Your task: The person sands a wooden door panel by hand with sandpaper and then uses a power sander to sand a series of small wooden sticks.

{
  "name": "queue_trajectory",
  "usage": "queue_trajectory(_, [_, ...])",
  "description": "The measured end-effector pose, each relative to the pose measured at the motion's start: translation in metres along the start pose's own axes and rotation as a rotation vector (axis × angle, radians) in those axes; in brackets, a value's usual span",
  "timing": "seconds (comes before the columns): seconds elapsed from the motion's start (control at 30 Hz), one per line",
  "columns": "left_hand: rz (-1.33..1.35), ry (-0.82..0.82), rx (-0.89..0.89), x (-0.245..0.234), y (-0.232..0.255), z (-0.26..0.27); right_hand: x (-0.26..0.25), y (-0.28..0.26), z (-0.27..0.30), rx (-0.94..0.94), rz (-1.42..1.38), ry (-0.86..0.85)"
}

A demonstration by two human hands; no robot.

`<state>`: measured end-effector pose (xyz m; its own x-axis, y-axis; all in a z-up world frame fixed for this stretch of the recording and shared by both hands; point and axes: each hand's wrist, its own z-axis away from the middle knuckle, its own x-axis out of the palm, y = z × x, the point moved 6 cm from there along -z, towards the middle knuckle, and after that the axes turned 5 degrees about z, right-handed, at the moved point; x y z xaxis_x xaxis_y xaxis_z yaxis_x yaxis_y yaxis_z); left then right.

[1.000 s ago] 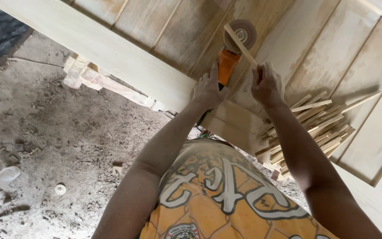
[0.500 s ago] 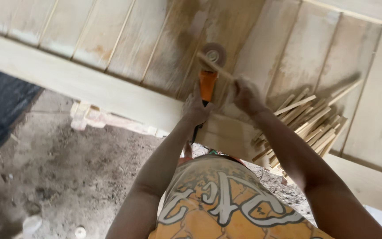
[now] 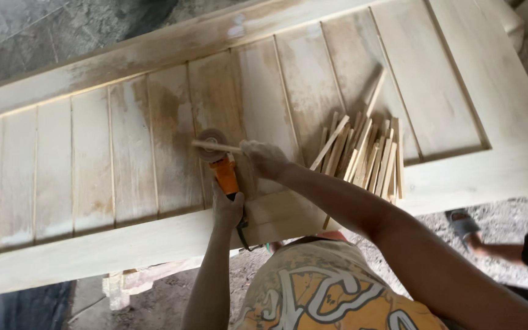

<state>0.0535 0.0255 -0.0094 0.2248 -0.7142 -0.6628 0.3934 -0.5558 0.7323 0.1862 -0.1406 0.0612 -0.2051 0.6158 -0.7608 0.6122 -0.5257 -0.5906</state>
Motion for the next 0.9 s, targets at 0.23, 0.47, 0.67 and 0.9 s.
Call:
queue_trajectory(0.23, [0.038,-0.013,0.019,-0.001,0.005,0.002,0.015,0.007,-0.001,-0.019,-0.005,0.057])
queue_trajectory(0.47, [0.012,-0.025,0.002,0.001,-0.004,0.003,0.047,0.048,-0.012,0.011,-0.028,0.157])
queue_trajectory(0.67, [0.022,-0.019,0.0,0.001,-0.001,0.002,0.007,0.043,-0.018,0.147,-0.238,0.205])
queue_trajectory(0.9, [0.0,-0.017,-0.07,0.003,-0.003,0.004,-0.005,-0.016,0.003,-0.059,-0.111,0.116])
